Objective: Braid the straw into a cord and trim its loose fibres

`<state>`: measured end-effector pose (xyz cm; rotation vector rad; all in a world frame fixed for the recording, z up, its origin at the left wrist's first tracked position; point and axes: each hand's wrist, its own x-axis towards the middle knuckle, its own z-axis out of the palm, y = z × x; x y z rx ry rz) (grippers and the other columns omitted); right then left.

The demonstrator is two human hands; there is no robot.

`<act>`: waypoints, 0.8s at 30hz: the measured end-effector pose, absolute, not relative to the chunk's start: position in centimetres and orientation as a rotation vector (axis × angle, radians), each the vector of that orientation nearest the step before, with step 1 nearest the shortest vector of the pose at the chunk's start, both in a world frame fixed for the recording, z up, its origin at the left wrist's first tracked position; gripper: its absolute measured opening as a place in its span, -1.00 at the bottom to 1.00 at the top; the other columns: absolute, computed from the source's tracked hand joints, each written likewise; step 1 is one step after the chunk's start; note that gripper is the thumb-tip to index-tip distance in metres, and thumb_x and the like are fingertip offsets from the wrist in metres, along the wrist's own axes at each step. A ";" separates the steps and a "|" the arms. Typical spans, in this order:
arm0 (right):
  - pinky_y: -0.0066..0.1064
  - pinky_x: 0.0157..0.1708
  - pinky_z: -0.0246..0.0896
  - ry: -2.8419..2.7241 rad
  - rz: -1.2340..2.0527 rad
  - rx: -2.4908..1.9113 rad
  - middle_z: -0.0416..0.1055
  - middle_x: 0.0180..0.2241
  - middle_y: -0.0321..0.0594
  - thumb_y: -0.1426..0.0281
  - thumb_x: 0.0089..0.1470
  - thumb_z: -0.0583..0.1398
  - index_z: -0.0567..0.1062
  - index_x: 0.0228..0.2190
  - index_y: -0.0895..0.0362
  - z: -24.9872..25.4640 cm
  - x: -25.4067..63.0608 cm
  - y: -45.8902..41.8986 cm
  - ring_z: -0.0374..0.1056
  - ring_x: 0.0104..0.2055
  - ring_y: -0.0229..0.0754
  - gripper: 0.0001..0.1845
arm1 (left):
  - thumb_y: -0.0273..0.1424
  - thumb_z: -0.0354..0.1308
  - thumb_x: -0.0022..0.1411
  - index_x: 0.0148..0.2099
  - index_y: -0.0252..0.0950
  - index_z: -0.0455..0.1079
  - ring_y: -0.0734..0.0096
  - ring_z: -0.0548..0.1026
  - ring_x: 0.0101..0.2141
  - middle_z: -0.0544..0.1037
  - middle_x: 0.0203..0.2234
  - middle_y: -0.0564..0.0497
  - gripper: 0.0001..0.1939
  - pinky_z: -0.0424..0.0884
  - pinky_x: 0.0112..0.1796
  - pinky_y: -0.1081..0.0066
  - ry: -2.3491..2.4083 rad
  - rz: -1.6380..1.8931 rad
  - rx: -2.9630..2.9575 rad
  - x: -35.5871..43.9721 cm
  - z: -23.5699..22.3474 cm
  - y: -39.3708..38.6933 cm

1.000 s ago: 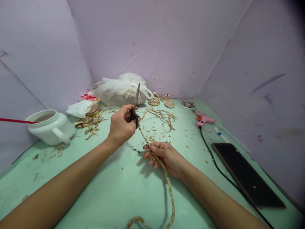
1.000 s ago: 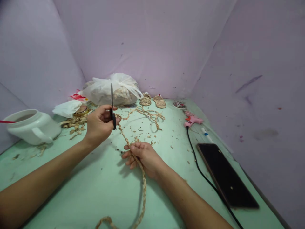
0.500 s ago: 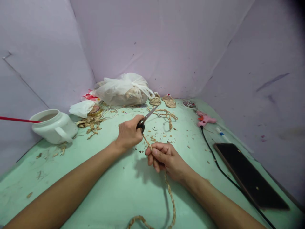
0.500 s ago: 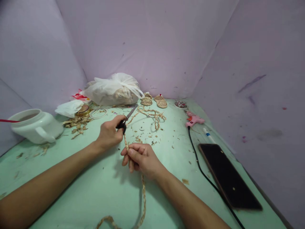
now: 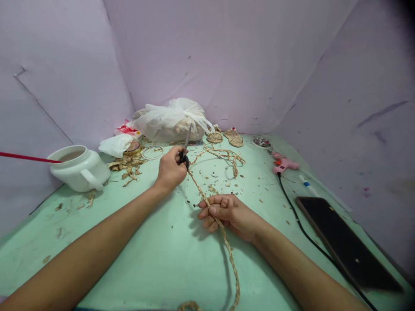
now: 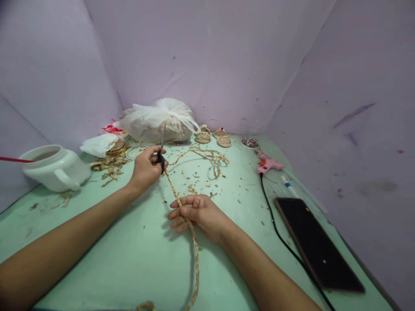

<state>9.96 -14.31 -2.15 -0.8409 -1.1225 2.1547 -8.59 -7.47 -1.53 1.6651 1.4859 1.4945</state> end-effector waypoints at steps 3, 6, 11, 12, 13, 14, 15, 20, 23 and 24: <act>-0.42 -0.47 0.30 -1.247 2.153 -0.833 0.47 -0.51 -0.17 0.36 -0.19 0.28 0.48 -0.44 0.25 -1.9 10.2 -14.5 0.39 -0.52 -0.28 -0.78 | -0.47 0.10 -0.13 -0.23 -0.31 0.30 0.54 0.35 -0.57 0.38 -0.62 0.12 -0.69 0.25 -0.52 0.56 1.387 1.417 1.663 -7.8 -1.3 -8.1; -0.41 -0.40 0.29 -1.358 2.230 -0.891 0.48 -0.45 -0.14 0.37 -0.24 0.31 0.49 -0.43 0.26 -1.3 10.6 -14.5 0.40 -0.45 -0.26 -0.74 | -0.45 0.16 -0.19 -0.26 -0.33 0.28 0.57 0.31 -0.64 0.33 -0.69 0.17 -0.67 0.22 -0.59 0.56 1.267 1.282 1.499 -6.9 -0.9 -8.7; -0.33 -0.21 0.23 -1.150 2.194 -0.932 0.45 -0.29 -0.09 0.37 -0.28 0.34 0.40 -0.25 0.21 -0.7 10.7 -14.1 0.40 -0.30 -0.20 -0.53 | -0.45 0.20 -0.25 -0.26 -0.34 0.26 0.56 0.31 -0.68 0.35 -0.72 0.18 -0.60 0.26 -0.61 0.53 1.204 1.256 1.305 -5.8 0.1 -9.8; -0.32 -0.19 0.22 -1.105 2.147 -0.921 0.45 -0.28 -0.09 0.36 -0.26 0.33 0.38 -0.24 0.20 -0.7 10.6 -14.1 0.40 -0.29 -0.20 -0.53 | -0.46 0.20 -0.25 -0.26 -0.34 0.26 0.56 0.31 -0.68 0.36 -0.72 0.17 -0.61 0.26 -0.61 0.53 1.205 1.256 1.302 -5.5 0.2 -10.1; -0.31 -0.18 0.21 -1.071 2.110 -0.908 0.45 -0.28 -0.09 0.36 -0.26 0.33 0.37 -0.24 0.20 -0.7 10.4 -14.1 0.40 -0.28 -0.20 -0.53 | -0.47 0.19 -0.24 -0.26 -0.34 0.27 0.57 0.30 -0.67 0.37 -0.72 0.16 -0.62 0.26 -0.61 0.54 1.212 1.256 1.306 -5.2 0.4 -10.3; -0.32 -0.18 0.20 -1.045 2.092 -0.891 0.44 -0.28 -0.10 0.37 -0.26 0.33 0.35 -0.23 0.20 -0.8 10.2 -14.2 0.40 -0.28 -0.21 -0.52 | -0.48 0.19 -0.23 -0.26 -0.34 0.27 0.57 0.30 -0.67 0.37 -0.72 0.16 -0.63 0.26 -0.62 0.54 1.222 1.258 1.314 -4.9 0.4 -10.5; -0.32 -0.18 0.20 -1.022 2.093 -0.871 0.44 -0.29 -0.11 0.38 -0.26 0.33 0.34 -0.23 0.19 -0.8 10.1 -14.4 0.40 -0.29 -0.21 -0.51 | -0.48 0.18 -0.22 -0.27 -0.33 0.27 0.57 0.30 -0.67 0.36 -0.72 0.16 -0.64 0.25 -0.62 0.55 1.231 1.261 1.324 -4.7 0.5 -10.8; -0.44 -0.39 0.25 -0.898 2.126 -0.825 0.41 -0.49 -0.26 0.42 -0.20 0.29 0.33 -0.30 0.19 -0.9 9.5 -14.7 0.31 -0.53 -0.35 -0.64 | -0.47 0.18 -0.21 -0.27 -0.31 0.27 0.56 0.30 -0.68 0.36 -0.71 0.17 -0.66 0.28 -0.63 0.54 1.235 1.256 1.336 -4.2 0.4 -11.2; -0.62 -0.70 0.00 -0.913 1.958 -0.964 0.36 -0.56 -0.32 0.43 -0.21 0.26 0.35 -0.37 0.18 -0.8 9.4 -14.6 0.11 -0.67 -0.46 -0.72 | -0.47 0.18 -0.21 -0.28 -0.31 0.27 0.55 0.32 -0.68 0.38 -0.71 0.16 -0.67 0.29 -0.61 0.52 1.260 1.267 1.332 -4.6 0.1 -10.8; -0.63 -0.75 -0.12 -0.938 1.881 -1.017 0.36 -0.56 -0.33 0.43 -0.21 0.25 0.36 -0.39 0.19 -0.7 9.4 -14.6 0.07 -0.68 -0.47 -0.74 | -0.47 0.18 -0.21 -0.28 -0.32 0.27 0.55 0.32 -0.69 0.38 -0.71 0.16 -0.67 0.28 -0.61 0.52 1.272 1.270 1.342 -4.7 0.0 -10.7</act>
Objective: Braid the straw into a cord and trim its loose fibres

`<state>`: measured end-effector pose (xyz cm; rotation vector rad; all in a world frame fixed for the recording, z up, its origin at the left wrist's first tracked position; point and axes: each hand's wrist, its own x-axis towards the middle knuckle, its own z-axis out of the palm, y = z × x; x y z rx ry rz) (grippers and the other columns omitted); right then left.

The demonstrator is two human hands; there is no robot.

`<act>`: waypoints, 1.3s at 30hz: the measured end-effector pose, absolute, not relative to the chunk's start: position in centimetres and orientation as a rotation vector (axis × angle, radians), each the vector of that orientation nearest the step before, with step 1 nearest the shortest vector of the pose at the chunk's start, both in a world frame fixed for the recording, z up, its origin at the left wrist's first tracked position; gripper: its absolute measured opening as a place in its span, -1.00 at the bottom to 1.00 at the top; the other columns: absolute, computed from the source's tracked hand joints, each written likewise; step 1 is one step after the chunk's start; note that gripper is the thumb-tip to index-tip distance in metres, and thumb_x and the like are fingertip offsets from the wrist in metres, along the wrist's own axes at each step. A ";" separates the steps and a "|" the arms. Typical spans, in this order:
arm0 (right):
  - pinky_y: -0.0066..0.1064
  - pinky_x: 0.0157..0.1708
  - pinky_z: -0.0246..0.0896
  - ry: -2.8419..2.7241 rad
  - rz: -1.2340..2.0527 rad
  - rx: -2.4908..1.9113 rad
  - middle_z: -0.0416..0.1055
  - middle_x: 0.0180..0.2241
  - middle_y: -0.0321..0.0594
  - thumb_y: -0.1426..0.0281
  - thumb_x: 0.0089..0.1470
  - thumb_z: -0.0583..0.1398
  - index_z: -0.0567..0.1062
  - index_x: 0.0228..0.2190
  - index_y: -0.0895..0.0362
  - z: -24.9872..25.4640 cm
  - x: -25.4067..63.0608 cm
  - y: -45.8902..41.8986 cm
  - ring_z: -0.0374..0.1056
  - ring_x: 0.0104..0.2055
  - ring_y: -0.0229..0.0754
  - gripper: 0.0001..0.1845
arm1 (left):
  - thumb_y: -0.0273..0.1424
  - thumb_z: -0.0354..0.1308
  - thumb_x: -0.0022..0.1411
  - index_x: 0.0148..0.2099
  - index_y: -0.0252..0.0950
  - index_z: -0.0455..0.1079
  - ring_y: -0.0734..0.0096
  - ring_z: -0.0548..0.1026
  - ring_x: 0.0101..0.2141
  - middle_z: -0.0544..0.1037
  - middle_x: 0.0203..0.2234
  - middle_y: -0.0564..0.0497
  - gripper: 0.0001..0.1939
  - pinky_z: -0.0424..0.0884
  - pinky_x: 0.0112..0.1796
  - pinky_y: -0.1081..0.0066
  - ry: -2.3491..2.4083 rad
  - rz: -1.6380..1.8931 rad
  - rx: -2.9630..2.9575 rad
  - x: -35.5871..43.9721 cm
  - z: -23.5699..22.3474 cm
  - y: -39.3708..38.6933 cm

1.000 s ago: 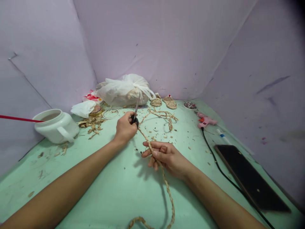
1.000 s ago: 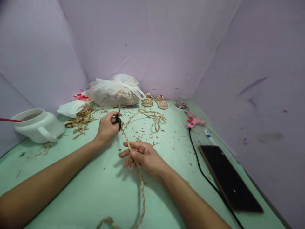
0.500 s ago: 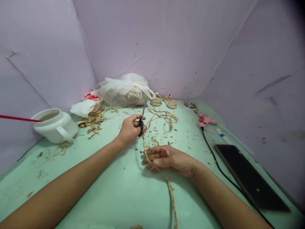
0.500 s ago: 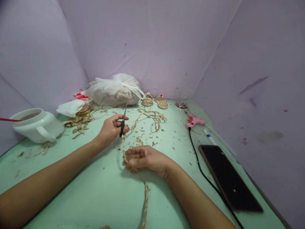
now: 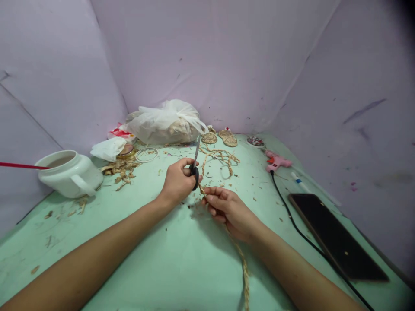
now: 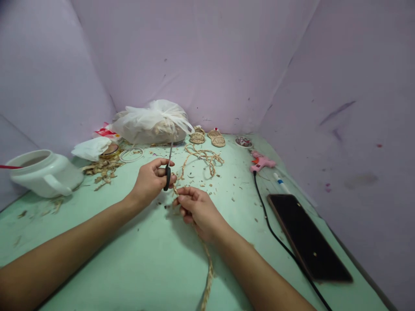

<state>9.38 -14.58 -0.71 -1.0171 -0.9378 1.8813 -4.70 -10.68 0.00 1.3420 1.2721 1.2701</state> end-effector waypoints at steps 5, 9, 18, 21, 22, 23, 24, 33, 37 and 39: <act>-0.61 -0.77 -0.23 -1.035 1.714 -1.131 0.32 -0.63 -0.33 0.39 -0.26 0.27 0.42 -0.48 0.24 -0.6 9.3 -14.5 0.01 -0.71 -0.49 -0.78 | -0.45 0.18 -0.20 -0.28 -0.33 0.26 0.56 0.32 -0.69 0.38 -0.71 0.15 -0.66 0.25 -0.63 0.53 1.284 1.262 1.367 -4.9 -0.1 -10.4; -0.63 -0.79 -0.30 -0.975 1.770 -1.056 0.32 -0.62 -0.32 0.38 -0.26 0.27 0.41 -0.52 0.24 -0.9 9.5 -14.2 -0.02 -0.72 -0.51 -0.80 | -0.36 0.17 -0.14 -0.26 -0.34 0.24 0.57 0.30 -0.69 0.36 -0.70 0.15 -0.66 0.24 -0.62 0.54 1.224 1.086 1.403 -5.1 0.5 -10.5; -0.71 -0.82 -0.28 -0.610 1.770 -0.902 0.23 -0.61 -0.34 0.58 -0.22 0.19 0.40 -0.51 0.26 -1.3 11.1 -12.0 -0.07 -0.72 -0.54 -0.91 | -0.34 0.04 -0.01 -0.13 -0.27 0.28 0.42 0.38 -0.46 0.43 -0.46 0.05 -0.66 0.27 -0.40 0.41 1.487 0.794 2.591 -7.5 -0.8 -11.3; -0.71 -0.82 -0.26 -0.623 1.748 -0.898 0.24 -0.61 -0.32 0.57 -0.21 0.19 0.41 -0.52 0.25 -1.1 11.0 -12.1 -0.06 -0.71 -0.53 -0.93 | -0.38 -0.01 -0.01 -0.03 -0.31 0.26 0.29 0.39 -0.38 0.44 -0.41 -0.04 -0.57 0.28 -0.35 0.34 1.474 0.661 2.856 -7.6 -1.7 -11.8; -0.71 -0.82 -0.26 -0.634 1.745 -0.895 0.25 -0.60 -0.32 0.56 -0.22 0.19 0.41 -0.52 0.25 -1.0 11.0 -12.2 -0.06 -0.71 -0.53 -0.92 | -0.38 -0.02 0.00 -0.01 -0.32 0.24 0.27 0.39 -0.38 0.44 -0.41 -0.05 -0.55 0.29 -0.34 0.32 1.469 0.629 2.904 -7.5 -2.0 -12.0; -0.71 -0.81 -0.26 -0.646 1.743 -0.892 0.25 -0.60 -0.32 0.56 -0.23 0.20 0.41 -0.51 0.25 -0.9 10.9 -12.3 -0.05 -0.71 -0.53 -0.90 | -0.38 -0.02 0.01 0.01 -0.33 0.23 0.26 0.39 -0.38 0.43 -0.41 -0.06 -0.54 0.29 -0.34 0.31 1.469 0.606 2.936 -7.4 -2.1 -12.1; -0.72 -0.81 -0.26 -0.659 1.742 -0.887 0.25 -0.60 -0.32 0.56 -0.24 0.21 0.42 -0.50 0.25 -0.9 10.9 -12.4 -0.05 -0.71 -0.53 -0.88 | -0.38 -0.03 0.01 0.02 -0.33 0.22 0.26 0.39 -0.39 0.43 -0.42 -0.06 -0.53 0.29 -0.34 0.31 1.475 0.589 2.951 -7.3 -2.3 -12.1; -0.70 -0.80 -0.26 -0.679 1.712 -0.902 0.26 -0.61 -0.33 0.53 -0.25 0.23 0.39 -0.50 0.24 -0.9 10.9 -12.7 -0.05 -0.70 -0.52 -0.85 | -0.39 -0.05 0.02 0.02 -0.33 0.23 0.28 0.40 -0.43 0.43 -0.45 -0.03 -0.54 0.30 -0.41 0.34 1.567 0.524 2.887 -7.3 -2.4 -11.9; -0.69 -0.80 -0.27 -0.679 1.705 -0.907 0.26 -0.61 -0.34 0.52 -0.25 0.24 0.41 -0.46 0.23 -1.0 10.9 -12.7 -0.06 -0.70 -0.52 -0.83 | -0.45 -0.06 0.02 0.01 -0.30 0.24 0.30 0.42 -0.44 0.44 -0.46 -0.01 -0.55 0.31 -0.42 0.36 1.569 0.523 2.839 -7.4 -2.5 -11.8; -0.68 -0.80 -0.27 -0.680 1.701 -0.904 0.26 -0.61 -0.33 0.52 -0.25 0.24 0.41 -0.46 0.23 -1.0 10.9 -12.7 -0.06 -0.70 -0.52 -0.83 | -0.48 -0.07 0.01 0.00 -0.29 0.26 0.31 0.42 -0.44 0.45 -0.47 0.00 -0.56 0.30 -0.42 0.38 1.566 0.529 2.817 -7.5 -2.5 -11.7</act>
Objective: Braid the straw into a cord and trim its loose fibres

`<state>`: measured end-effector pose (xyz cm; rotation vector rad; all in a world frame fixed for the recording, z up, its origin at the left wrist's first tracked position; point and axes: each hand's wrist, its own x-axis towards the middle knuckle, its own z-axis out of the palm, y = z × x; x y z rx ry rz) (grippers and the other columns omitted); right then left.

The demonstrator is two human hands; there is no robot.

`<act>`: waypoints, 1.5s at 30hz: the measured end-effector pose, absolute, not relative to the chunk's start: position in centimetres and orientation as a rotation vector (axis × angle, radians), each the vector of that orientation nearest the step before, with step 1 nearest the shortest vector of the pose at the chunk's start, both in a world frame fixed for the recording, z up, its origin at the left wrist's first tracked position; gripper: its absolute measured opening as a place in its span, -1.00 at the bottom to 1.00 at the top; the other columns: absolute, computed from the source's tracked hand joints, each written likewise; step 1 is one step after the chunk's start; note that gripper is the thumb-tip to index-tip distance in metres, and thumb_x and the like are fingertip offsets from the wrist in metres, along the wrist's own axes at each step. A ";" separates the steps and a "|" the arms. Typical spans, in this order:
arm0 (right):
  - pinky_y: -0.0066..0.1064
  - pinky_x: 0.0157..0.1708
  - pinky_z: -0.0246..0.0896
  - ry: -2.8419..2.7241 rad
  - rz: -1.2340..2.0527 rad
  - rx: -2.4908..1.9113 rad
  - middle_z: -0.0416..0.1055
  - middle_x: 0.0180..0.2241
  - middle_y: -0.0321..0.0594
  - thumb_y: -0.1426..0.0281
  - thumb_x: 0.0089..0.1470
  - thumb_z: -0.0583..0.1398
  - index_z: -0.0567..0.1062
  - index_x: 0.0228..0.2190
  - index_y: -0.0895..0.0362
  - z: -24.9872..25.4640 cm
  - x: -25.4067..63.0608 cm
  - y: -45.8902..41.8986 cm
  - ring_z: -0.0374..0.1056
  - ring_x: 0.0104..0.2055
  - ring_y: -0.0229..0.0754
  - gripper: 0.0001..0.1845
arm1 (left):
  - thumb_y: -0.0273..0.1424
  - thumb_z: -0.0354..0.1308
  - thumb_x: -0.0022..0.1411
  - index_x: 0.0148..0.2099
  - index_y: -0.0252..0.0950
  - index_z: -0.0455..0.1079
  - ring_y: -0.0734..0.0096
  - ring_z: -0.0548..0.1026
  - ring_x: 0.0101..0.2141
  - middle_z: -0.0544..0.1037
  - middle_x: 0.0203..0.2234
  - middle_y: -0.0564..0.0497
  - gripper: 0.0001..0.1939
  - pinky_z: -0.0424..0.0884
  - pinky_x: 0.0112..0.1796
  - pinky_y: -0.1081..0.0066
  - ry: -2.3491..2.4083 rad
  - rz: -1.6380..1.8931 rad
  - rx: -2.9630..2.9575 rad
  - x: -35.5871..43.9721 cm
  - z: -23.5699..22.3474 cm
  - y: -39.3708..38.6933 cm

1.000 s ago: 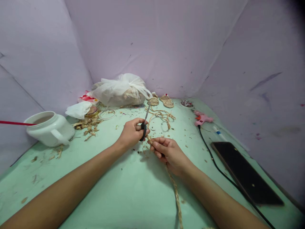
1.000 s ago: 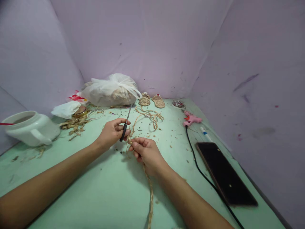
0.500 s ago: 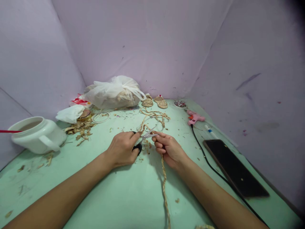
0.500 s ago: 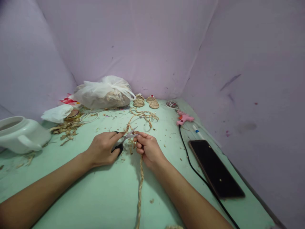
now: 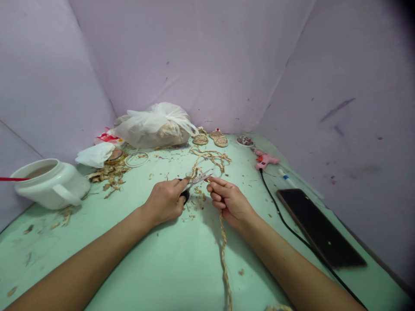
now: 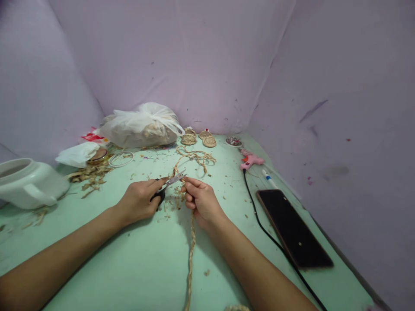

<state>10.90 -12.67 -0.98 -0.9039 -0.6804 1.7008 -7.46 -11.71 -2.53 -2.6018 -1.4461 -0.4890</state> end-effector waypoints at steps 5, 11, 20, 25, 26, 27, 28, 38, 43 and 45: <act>-0.68 -0.80 -0.26 -0.686 1.699 -0.892 0.27 -0.60 -0.33 0.53 -0.23 0.24 0.43 -0.43 0.24 -1.0 10.9 -12.6 -0.05 -0.70 -0.52 -0.82 | -0.54 -0.08 0.00 -0.09 -0.26 0.31 0.42 0.41 -0.46 0.48 -0.46 0.04 -0.62 0.28 -0.43 0.46 -1.500 -0.668 -2.685 -7.5 -2.5 -11.6; -0.70 -0.81 -0.21 -0.647 1.725 -0.870 0.27 -0.59 -0.32 0.55 -0.18 0.21 0.43 -0.44 0.25 -0.9 11.0 -12.6 -0.01 -0.71 -0.52 -0.87 | -0.50 -0.01 0.00 -0.12 -0.25 0.31 0.53 0.36 -0.50 0.47 -0.47 0.10 -0.66 0.26 -0.42 0.54 -1.662 -1.070 -2.630 -7.5 -2.6 -11.3; -0.69 -0.70 0.13 -0.479 1.996 -0.779 0.31 -0.58 -0.33 0.58 -0.22 0.21 0.46 -0.44 0.24 -0.9 11.6 -12.3 0.14 -0.66 -0.48 -0.83 | -0.43 0.00 -0.02 -0.10 -0.26 0.30 0.44 0.41 -0.37 0.49 -0.36 0.04 -0.64 0.29 -0.31 0.47 -1.605 -0.961 -2.653 -7.1 -2.1 -12.1; -0.64 -0.61 0.26 -0.449 2.054 -0.802 0.36 -0.57 -0.30 0.63 -0.31 0.24 0.43 -0.50 0.22 -0.7 11.6 -12.5 0.24 -0.62 -0.42 -0.80 | -0.42 0.00 -0.01 -0.14 -0.25 0.32 0.51 0.36 -0.49 0.44 -0.51 0.10 -0.68 0.28 -0.40 0.52 -1.696 -0.981 -2.649 -7.1 -2.1 -11.9; -0.63 -0.60 0.28 -0.446 2.054 -0.810 0.36 -0.58 -0.29 0.64 -0.32 0.24 0.42 -0.52 0.23 -0.6 11.6 -12.5 0.25 -0.61 -0.41 -0.81 | -0.42 0.00 -0.01 -0.15 -0.26 0.32 0.52 0.34 -0.51 0.42 -0.54 0.12 -0.69 0.27 -0.42 0.53 -1.715 -0.980 -2.643 -7.1 -2.0 -11.9; -0.62 -0.59 0.29 -0.447 2.047 -0.819 0.35 -0.58 -0.29 0.64 -0.33 0.24 0.42 -0.53 0.23 -0.6 11.5 -12.6 0.25 -0.61 -0.40 -0.81 | -0.42 0.01 -0.01 -0.15 -0.26 0.32 0.53 0.33 -0.52 0.40 -0.55 0.12 -0.69 0.27 -0.43 0.53 -1.724 -0.981 -2.640 -7.1 -2.0 -11.9; -0.61 -0.58 0.31 -0.449 2.026 -0.832 0.34 -0.60 -0.29 0.65 -0.33 0.23 0.42 -0.54 0.23 -0.5 11.4 -12.6 0.25 -0.61 -0.40 -0.82 | -0.42 0.01 0.00 -0.15 -0.26 0.32 0.53 0.33 -0.52 0.41 -0.54 0.12 -0.70 0.27 -0.43 0.53 -1.718 -0.983 -2.640 -7.1 -2.0 -11.9; -0.44 -0.49 0.36 -0.547 1.372 -1.123 0.28 -0.66 -0.35 0.61 -0.39 0.26 0.43 -0.64 0.21 -1.1 10.5 -12.6 0.21 -0.62 -0.38 -0.86 | -0.40 0.00 -0.01 -0.04 -0.25 0.26 0.34 0.44 -0.34 0.50 -0.31 0.00 -0.58 0.31 -0.31 0.38 -1.461 -0.787 -2.605 -7.0 -2.5 -12.3; -0.37 -0.42 0.33 -0.790 1.137 -1.191 0.37 -0.61 -0.31 0.50 -0.37 0.28 0.46 -0.62 0.18 -1.5 10.3 -12.9 0.29 -0.55 -0.30 -0.89 | -0.35 -0.01 0.01 -0.02 -0.28 0.26 0.27 0.42 -0.39 0.48 -0.41 -0.04 -0.57 0.27 -0.36 0.32 -1.395 -0.553 -2.519 -6.4 -2.1 -12.9; -0.36 -0.45 0.29 -0.857 1.093 -1.231 0.38 -0.62 -0.29 0.48 -0.36 0.27 0.47 -0.62 0.18 -1.6 10.2 -13.0 0.31 -0.55 -0.27 -0.91 | -0.35 -0.02 0.01 -0.01 -0.30 0.25 0.26 0.41 -0.39 0.47 -0.40 -0.04 -0.56 0.27 -0.35 0.31 -1.387 -0.525 -2.504 -6.3 -2.0 -13.0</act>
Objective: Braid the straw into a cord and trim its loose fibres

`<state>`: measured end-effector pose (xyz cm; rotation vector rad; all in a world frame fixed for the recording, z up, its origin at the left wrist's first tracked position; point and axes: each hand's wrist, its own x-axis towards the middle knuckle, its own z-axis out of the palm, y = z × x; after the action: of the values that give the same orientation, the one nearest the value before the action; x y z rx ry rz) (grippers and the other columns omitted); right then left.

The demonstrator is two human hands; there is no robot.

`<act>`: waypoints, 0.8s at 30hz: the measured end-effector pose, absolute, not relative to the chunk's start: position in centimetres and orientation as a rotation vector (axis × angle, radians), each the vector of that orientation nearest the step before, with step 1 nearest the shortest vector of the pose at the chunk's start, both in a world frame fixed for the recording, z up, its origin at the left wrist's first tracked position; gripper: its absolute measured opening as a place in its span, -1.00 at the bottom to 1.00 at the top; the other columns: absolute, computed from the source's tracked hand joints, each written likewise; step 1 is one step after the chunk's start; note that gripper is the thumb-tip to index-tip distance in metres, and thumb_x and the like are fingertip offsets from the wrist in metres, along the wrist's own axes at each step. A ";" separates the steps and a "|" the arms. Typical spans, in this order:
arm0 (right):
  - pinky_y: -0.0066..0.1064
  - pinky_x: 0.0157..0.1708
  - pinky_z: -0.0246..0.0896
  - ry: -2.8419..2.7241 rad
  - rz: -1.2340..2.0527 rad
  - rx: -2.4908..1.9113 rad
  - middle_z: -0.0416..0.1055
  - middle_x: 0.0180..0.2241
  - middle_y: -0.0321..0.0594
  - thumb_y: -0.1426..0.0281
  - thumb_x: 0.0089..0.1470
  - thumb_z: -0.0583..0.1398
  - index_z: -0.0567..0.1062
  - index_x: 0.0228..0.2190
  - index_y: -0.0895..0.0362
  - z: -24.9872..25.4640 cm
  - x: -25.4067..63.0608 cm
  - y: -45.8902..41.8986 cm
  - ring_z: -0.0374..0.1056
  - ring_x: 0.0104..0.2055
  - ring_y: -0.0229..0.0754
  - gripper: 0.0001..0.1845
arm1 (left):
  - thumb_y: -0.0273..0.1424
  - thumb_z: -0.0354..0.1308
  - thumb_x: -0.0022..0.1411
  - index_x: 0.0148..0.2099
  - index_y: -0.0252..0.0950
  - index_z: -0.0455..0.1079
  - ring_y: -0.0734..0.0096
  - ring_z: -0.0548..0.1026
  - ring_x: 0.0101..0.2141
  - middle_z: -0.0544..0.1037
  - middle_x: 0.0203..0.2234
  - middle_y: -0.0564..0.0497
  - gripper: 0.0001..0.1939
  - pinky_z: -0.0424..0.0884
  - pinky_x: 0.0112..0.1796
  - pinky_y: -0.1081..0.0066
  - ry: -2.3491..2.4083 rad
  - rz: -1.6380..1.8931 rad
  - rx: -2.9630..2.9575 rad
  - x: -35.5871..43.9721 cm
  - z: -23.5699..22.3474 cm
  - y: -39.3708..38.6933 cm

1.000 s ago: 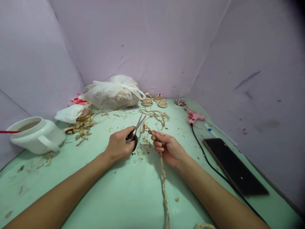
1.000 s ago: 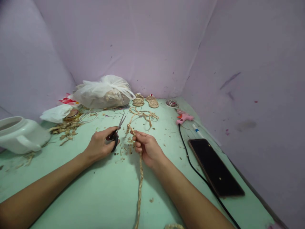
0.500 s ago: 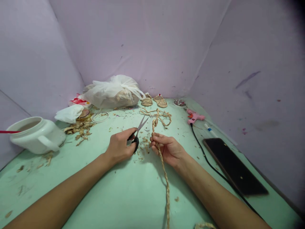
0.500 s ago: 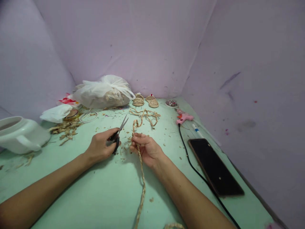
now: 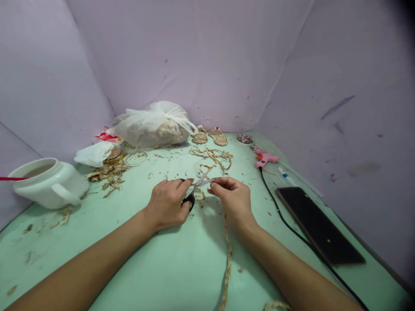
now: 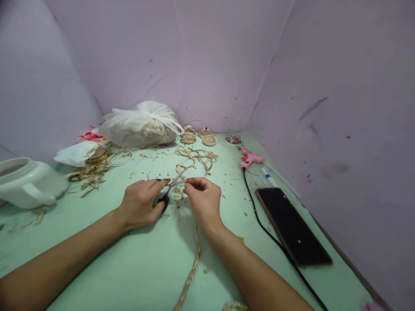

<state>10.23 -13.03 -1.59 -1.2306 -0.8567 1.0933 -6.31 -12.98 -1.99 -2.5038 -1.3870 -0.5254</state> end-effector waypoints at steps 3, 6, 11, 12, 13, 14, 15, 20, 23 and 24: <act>-0.38 -0.51 0.24 -0.886 1.086 -1.260 0.39 -0.64 -0.27 0.47 -0.37 0.26 0.46 -0.65 0.19 -1.6 10.2 -13.1 0.31 -0.56 -0.24 -0.92 | -0.34 -0.03 0.02 0.00 -0.30 0.24 0.26 0.41 -0.38 0.47 -0.38 -0.05 -0.55 0.27 -0.35 0.31 -1.385 -0.491 -2.503 -6.4 -2.0 -12.9; -0.40 -0.52 0.21 -0.919 1.095 -1.249 0.39 -0.65 -0.27 0.48 -0.38 0.26 0.45 -0.67 0.19 -1.5 10.2 -13.1 0.31 -0.56 -0.24 -0.93 | -0.35 -0.02 0.00 0.01 -0.30 0.23 0.27 0.41 -0.37 0.47 -0.37 -0.06 -0.54 0.27 -0.35 0.31 -1.386 -0.468 -2.523 -6.5 -2.1 -12.8; -0.41 -0.48 0.19 -0.944 1.129 -1.210 0.40 -0.62 -0.28 0.49 -0.38 0.26 0.45 -0.67 0.18 -1.2 10.3 -13.1 0.29 -0.54 -0.27 -0.93 | -0.36 -0.02 -0.01 0.02 -0.29 0.23 0.26 0.41 -0.39 0.46 -0.39 -0.03 -0.53 0.27 -0.36 0.31 -1.392 -0.436 -2.569 -6.7 -2.2 -12.7; -0.42 -0.48 0.18 -0.943 1.124 -1.202 0.41 -0.62 -0.28 0.50 -0.38 0.26 0.45 -0.67 0.18 -1.2 10.3 -13.1 0.28 -0.53 -0.27 -0.93 | -0.36 -0.02 -0.01 0.02 -0.28 0.23 0.27 0.40 -0.39 0.46 -0.40 -0.03 -0.53 0.28 -0.36 0.31 -1.392 -0.438 -2.571 -6.7 -2.2 -12.7; -0.43 -0.48 0.18 -0.942 1.113 -1.195 0.41 -0.61 -0.29 0.50 -0.38 0.26 0.45 -0.67 0.17 -1.2 10.3 -13.1 0.28 -0.53 -0.28 -0.93 | -0.37 -0.02 -0.01 0.01 -0.28 0.23 0.27 0.40 -0.40 0.46 -0.40 -0.03 -0.53 0.28 -0.36 0.32 -1.393 -0.444 -2.567 -6.7 -2.1 -12.7; -0.43 -0.48 0.17 -0.940 1.099 -1.192 0.41 -0.61 -0.29 0.51 -0.38 0.26 0.45 -0.67 0.17 -1.1 10.3 -13.1 0.27 -0.53 -0.28 -0.93 | -0.37 -0.03 -0.01 0.01 -0.28 0.23 0.28 0.40 -0.40 0.46 -0.40 -0.03 -0.53 0.28 -0.37 0.32 -1.394 -0.453 -2.560 -6.7 -2.1 -12.8; -0.43 -0.48 0.17 -0.939 1.088 -1.193 0.41 -0.61 -0.29 0.51 -0.38 0.26 0.45 -0.67 0.16 -1.1 10.3 -13.1 0.27 -0.53 -0.28 -0.93 | -0.36 -0.03 -0.01 0.02 -0.28 0.23 0.28 0.40 -0.41 0.46 -0.40 -0.04 -0.52 0.28 -0.37 0.32 -1.392 -0.460 -2.551 -6.7 -2.0 -12.8; -0.43 -0.49 0.15 -0.927 1.128 -1.179 0.38 -0.62 -0.31 0.51 -0.38 0.26 0.42 -0.67 0.16 -1.2 10.4 -13.1 0.27 -0.53 -0.29 -0.90 | -0.36 -0.03 -0.01 0.03 -0.30 0.22 0.28 0.40 -0.42 0.45 -0.42 -0.05 -0.51 0.28 -0.37 0.31 -1.359 -0.436 -2.544 -6.7 -1.8 -12.7; -0.44 -0.46 0.15 -0.882 1.173 -1.104 0.36 -0.63 -0.35 0.54 -0.40 0.26 0.29 -0.68 0.14 -1.2 10.4 -13.1 0.28 -0.53 -0.30 -0.79 | -0.36 -0.03 -0.01 0.03 -0.29 0.22 0.27 0.39 -0.42 0.45 -0.42 -0.03 -0.51 0.27 -0.38 0.31 -1.337 -0.403 -2.554 -6.8 -1.8 -12.7; -0.44 -0.45 0.15 -0.869 1.177 -1.080 0.36 -0.63 -0.37 0.55 -0.40 0.26 0.24 -0.67 0.13 -1.2 10.4 -13.1 0.28 -0.52 -0.30 -0.74 | -0.36 -0.03 0.00 0.03 -0.30 0.22 0.27 0.39 -0.42 0.45 -0.43 -0.03 -0.51 0.27 -0.38 0.30 -1.332 -0.394 -2.555 -6.8 -1.8 -12.7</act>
<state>10.36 -13.10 -1.17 -1.0803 -0.8688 1.1772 -6.78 -12.71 -1.80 -2.5554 -1.3319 -0.3940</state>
